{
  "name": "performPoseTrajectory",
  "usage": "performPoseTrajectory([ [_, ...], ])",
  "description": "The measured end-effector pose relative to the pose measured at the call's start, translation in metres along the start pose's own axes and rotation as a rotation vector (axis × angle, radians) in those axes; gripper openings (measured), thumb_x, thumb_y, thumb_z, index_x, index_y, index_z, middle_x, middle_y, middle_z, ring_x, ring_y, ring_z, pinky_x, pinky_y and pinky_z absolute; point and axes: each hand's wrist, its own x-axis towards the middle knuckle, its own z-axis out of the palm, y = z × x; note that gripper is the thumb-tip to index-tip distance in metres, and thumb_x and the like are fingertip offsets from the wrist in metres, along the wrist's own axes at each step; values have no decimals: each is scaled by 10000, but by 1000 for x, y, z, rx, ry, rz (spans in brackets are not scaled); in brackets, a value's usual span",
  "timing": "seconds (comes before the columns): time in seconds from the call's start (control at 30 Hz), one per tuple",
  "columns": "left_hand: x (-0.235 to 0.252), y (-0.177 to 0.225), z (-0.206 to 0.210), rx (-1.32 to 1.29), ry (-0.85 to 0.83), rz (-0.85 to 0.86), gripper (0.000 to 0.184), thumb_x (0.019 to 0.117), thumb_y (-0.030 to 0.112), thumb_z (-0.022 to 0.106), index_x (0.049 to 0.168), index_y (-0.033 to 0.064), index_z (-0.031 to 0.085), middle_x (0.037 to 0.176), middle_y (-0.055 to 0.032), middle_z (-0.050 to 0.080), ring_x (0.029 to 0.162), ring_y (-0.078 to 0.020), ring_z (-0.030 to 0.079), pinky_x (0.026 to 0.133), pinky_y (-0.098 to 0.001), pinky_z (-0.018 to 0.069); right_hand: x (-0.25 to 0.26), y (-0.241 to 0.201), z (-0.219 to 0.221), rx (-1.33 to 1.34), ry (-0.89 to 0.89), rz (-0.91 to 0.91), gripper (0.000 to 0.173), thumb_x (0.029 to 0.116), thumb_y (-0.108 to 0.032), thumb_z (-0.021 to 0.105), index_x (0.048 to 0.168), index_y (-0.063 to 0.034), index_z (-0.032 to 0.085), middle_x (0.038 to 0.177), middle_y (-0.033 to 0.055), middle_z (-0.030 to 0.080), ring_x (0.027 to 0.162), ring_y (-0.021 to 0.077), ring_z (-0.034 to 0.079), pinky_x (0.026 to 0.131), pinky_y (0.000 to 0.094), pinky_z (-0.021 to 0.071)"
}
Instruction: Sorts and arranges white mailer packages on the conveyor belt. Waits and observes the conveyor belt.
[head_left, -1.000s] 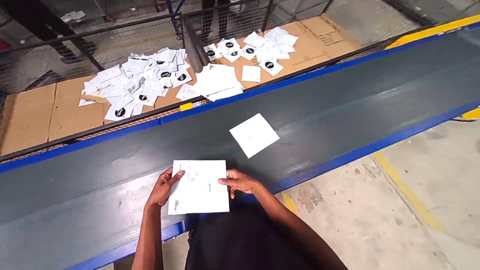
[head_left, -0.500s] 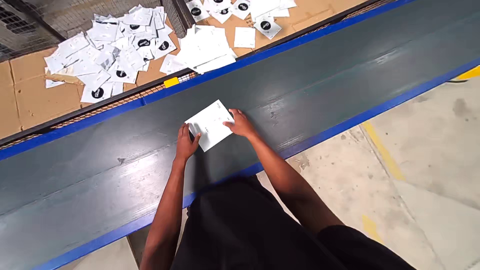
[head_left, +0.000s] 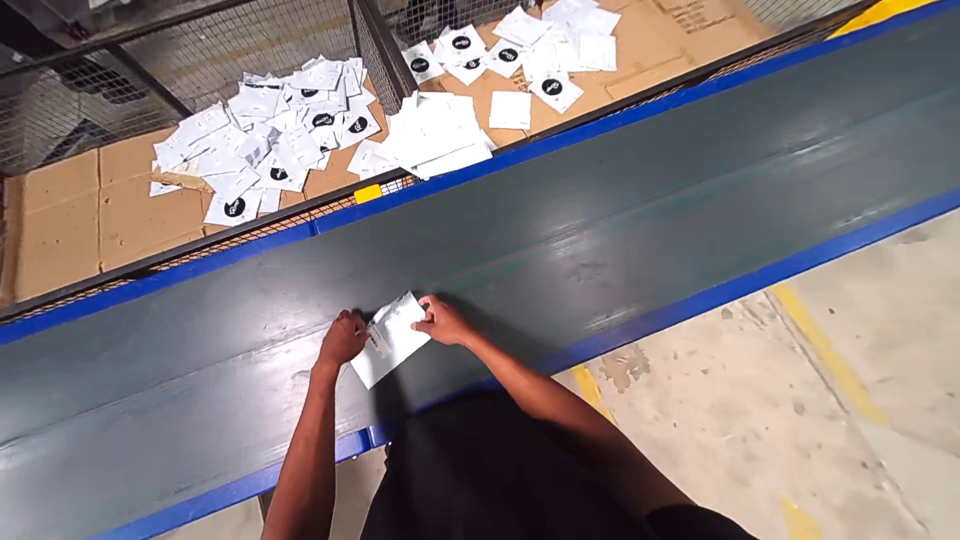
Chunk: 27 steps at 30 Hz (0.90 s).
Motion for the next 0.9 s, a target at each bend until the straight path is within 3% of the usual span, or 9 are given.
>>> performPoseTrajectory([
  [0.13,-22,-13,-48,-348,-87,162,270,910,181,748,1087,-11,683,942,-153,720,867,-256,706,831,-492,589,-20,16,1,146,-13,-73,499,926,-444,722,1243,-71,622,1009,85,692,895,187,682,835,398,581],
  [0.2,-22,-16,-92,-675,124,156,216,913,98,735,1084,-11,661,890,-82,725,798,-162,702,767,-393,608,-29,26,-7,263,-23,-73,438,953,-415,704,1230,-81,642,1003,67,704,868,150,689,808,359,592],
  [0.3,21,-12,-150,-984,731,-37,484,952,226,734,1320,-15,531,1132,-155,679,955,-230,700,809,-447,615,-38,44,-24,268,26,-66,402,975,-407,679,1234,-101,646,1011,44,712,882,125,693,822,339,593],
  [0.37,68,5,-177,-925,852,-90,699,956,347,716,1467,-23,416,1342,-232,576,1131,-316,638,906,-511,575,-41,54,-36,215,111,-58,394,983,-428,658,1228,-119,650,998,26,717,870,113,696,806,334,598],
  [0.5,177,118,-185,-762,549,69,487,1036,395,584,1274,-28,606,1115,-191,705,927,-277,726,783,-478,627,-31,67,-61,174,250,-56,377,1001,-439,624,1198,-121,667,942,19,705,797,104,679,743,322,596],
  [0.6,275,180,-182,-646,342,10,615,1002,547,571,1217,-24,650,1066,-205,708,882,-304,728,798,-513,621,-17,69,-72,244,241,-55,356,1009,-424,625,1197,-125,667,923,14,707,728,112,681,667,336,611],
  [0.73,351,220,-188,-484,295,-184,819,882,715,626,1191,-43,650,1048,-229,697,863,-332,717,800,-542,599,-9,70,-87,356,205,-79,316,1016,-374,638,1214,-129,654,892,9,705,670,120,675,609,330,615],
  [0.8,369,224,-193,-414,303,-228,773,856,680,689,1192,-15,663,1056,-205,700,875,-312,706,813,-530,583,0,67,-109,327,306,-143,283,1008,-344,657,1193,-130,671,911,-14,708,715,89,673,639,298,607],
  [0.9,382,213,-188,-416,310,-183,563,906,516,727,1130,0,694,994,-166,716,816,-265,703,782,-484,589,40,55,-181,161,580,-212,363,976,-363,696,1218,-92,685,1124,30,711,987,109,695,859,336,621],
])
